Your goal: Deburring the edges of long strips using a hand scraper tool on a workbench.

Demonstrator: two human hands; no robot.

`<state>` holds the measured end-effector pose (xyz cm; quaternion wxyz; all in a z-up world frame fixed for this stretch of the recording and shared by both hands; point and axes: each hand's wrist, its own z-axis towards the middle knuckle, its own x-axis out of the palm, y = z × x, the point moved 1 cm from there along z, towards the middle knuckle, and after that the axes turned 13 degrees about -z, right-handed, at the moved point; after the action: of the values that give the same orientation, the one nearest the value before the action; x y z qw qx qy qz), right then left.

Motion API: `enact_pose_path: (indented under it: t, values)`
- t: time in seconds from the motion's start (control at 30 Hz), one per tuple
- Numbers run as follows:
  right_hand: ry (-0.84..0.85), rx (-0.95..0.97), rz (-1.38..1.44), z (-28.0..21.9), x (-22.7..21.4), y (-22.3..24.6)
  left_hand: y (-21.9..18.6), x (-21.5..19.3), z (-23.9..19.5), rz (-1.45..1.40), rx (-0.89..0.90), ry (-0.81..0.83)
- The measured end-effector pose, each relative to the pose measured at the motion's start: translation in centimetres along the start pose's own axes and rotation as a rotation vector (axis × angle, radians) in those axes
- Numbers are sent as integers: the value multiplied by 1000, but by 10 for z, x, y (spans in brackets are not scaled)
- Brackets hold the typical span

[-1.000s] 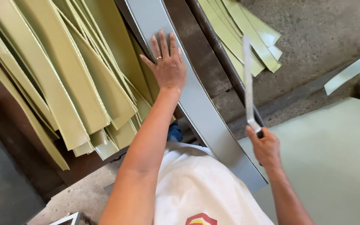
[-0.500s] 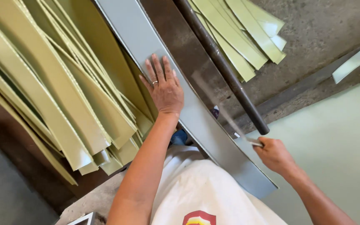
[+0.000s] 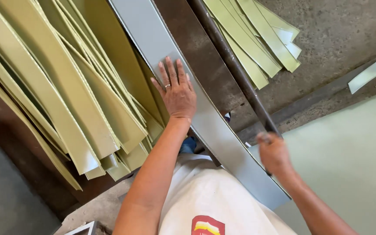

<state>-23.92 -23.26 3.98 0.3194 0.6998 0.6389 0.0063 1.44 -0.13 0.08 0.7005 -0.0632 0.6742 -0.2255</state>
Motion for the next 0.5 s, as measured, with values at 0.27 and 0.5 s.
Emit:
enact_pose_path:
  t: [0.27, 0.5]
  values:
    - [-41, -117, -385, 3, 8, 11, 6, 4, -1, -29, -36, 6]
    - [67, -278, -809, -17, 11, 22, 11, 5, -10, -23, -49, -32]
